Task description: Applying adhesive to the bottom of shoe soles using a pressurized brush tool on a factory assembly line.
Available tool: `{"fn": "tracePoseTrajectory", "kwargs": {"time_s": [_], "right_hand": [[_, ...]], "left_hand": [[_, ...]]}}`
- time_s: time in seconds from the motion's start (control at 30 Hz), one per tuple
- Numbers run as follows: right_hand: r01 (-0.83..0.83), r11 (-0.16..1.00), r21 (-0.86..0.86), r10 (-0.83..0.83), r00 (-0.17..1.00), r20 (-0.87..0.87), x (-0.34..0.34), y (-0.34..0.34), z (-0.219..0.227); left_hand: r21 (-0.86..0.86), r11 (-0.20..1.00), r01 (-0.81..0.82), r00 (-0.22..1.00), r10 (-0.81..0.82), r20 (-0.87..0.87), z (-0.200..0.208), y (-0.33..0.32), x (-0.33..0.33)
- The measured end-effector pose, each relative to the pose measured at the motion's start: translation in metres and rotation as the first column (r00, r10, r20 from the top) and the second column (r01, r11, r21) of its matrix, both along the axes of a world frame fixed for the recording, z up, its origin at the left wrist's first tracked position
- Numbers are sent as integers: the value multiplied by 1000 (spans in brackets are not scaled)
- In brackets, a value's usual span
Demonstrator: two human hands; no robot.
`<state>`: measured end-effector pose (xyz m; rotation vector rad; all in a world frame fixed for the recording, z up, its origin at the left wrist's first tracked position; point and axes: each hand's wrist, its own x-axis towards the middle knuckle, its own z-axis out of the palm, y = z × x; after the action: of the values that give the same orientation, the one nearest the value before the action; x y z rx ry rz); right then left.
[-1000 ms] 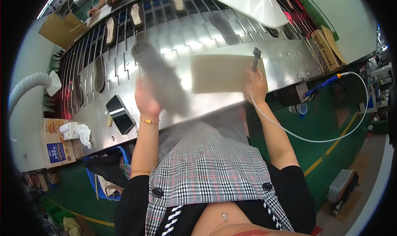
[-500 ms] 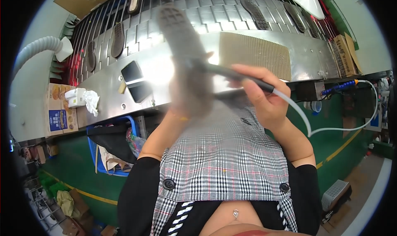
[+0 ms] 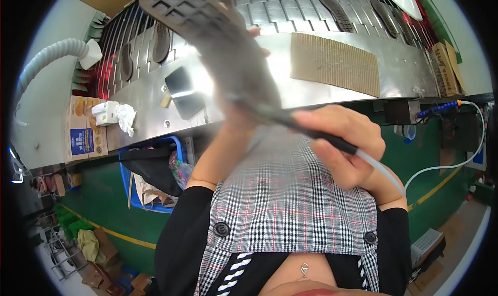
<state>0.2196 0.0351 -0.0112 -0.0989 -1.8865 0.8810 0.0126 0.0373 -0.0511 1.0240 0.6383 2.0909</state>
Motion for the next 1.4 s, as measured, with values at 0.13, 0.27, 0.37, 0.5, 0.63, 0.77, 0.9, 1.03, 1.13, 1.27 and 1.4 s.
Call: {"fn": "tracePoseTrajectory", "kwargs": {"time_s": [0.13, 0.27, 0.37, 0.5, 0.63, 0.77, 0.9, 1.03, 1.13, 1.27, 1.4], "right_hand": [[66, 979, -193, -60, 997, 40, 4, 2, -1], [-39, 997, -62, 39, 999, 5, 1, 0, -3], [-14, 980, -197, 21, 999, 33, 8, 2, -2], [-52, 994, -94, 59, 995, 80, 4, 5, -7], [-36, 985, -168, 49, 996, 78, 9, 10, -2], [-128, 988, -89, 142, 973, 184, 8, 9, 2], [-28, 984, -178, 56, 986, 155, 12, 13, 2], [-179, 981, -76, 191, 960, 203, 10, 8, 6], [-137, 986, -100, 154, 971, 185, 14, 18, 10], [-183, 982, -40, 187, 949, 254, 15, 21, 10], [-127, 991, -29, 130, 959, 252, 19, 26, 12]], "left_hand": [[47, 988, 150, 962, -135, -236, -8, 1, -27], [398, 827, 398, 860, -487, 152, 1, 7, -18], [439, 754, 488, 796, -591, 130, 9, 5, -21], [396, 825, 402, 876, -473, 96, 11, 9, -25], [237, 924, 299, 921, -345, 180, 19, 4, -25], [330, 856, 398, 853, -478, 211, 16, 9, -25], [269, 863, 427, 843, -488, 226, 20, 3, -23], [263, 784, 562, 703, -621, 346, 17, 0, -17], [94, 847, 523, 733, -503, 457, 16, -2, -19], [-154, 865, 478, 786, -343, 515, 27, -9, -10], [-242, 813, 529, 797, -379, 470, 23, -11, -16]]}}
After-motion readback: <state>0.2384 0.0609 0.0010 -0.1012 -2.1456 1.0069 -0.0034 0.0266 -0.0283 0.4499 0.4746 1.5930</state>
